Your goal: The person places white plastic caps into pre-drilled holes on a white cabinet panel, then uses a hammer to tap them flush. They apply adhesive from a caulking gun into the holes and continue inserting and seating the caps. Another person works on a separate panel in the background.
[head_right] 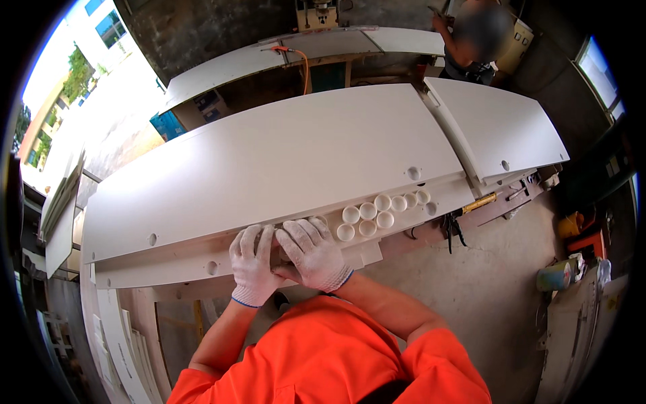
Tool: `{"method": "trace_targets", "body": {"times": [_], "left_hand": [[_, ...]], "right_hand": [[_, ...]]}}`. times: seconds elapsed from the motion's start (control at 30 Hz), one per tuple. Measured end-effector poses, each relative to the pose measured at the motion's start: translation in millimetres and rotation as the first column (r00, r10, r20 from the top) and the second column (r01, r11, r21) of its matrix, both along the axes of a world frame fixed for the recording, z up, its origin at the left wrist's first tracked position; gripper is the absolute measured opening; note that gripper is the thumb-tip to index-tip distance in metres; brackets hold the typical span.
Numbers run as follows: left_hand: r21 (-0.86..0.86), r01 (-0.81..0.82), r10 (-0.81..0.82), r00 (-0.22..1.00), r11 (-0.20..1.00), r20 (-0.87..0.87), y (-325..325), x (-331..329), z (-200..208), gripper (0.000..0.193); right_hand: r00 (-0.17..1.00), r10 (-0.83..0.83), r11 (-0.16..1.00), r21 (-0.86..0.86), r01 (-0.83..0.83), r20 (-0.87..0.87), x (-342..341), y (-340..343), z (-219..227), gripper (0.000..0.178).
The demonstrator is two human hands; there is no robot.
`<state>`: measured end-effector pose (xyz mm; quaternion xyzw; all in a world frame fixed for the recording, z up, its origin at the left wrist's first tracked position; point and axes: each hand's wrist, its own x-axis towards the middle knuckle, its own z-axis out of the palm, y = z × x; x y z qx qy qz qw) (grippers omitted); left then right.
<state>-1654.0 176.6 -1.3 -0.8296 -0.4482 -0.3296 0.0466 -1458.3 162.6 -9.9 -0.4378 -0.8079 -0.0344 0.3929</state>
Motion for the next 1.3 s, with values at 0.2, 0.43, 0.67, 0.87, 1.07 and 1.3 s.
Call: {"method": "trace_targets", "body": {"times": [0.2,0.43,0.67,0.87,1.07,1.3], "left_hand": [[0.011,0.068,-0.069,0.997,0.998,0.040,6.2,-1.8,-1.6,0.077],[-0.018,0.108,-0.108,0.994,0.994,-0.010,7.5,-9.3,1.1,0.073],[-0.078,0.203,-0.206,0.978,0.976,-0.039,21.3,-15.3,12.5,0.075],[-0.159,0.278,-0.276,0.960,0.947,0.040,26.2,-20.5,17.4,0.074],[-0.188,0.295,-0.274,0.953,0.937,0.130,29.9,-23.7,11.8,0.067],[-0.316,0.253,-0.256,0.966,0.915,0.033,31.2,-23.9,22.2,0.063]], "right_hand": [[0.997,-0.071,0.997,0.030,0.072,-0.011,-9.3,-0.7,0.7,0.082],[0.994,-0.071,0.992,0.098,0.079,-0.085,-13.1,-1.3,-9.4,0.080],[0.971,-0.226,0.971,0.055,0.231,-0.081,-22.4,-1.3,1.1,0.083],[0.960,-0.261,0.962,0.057,0.267,-0.105,-32.5,-1.6,7.6,0.071],[0.945,-0.264,0.964,-0.023,0.265,-0.192,-41.1,2.0,2.3,0.060],[0.935,-0.333,0.942,-0.004,0.335,-0.125,-47.0,0.0,3.2,0.058]]}}
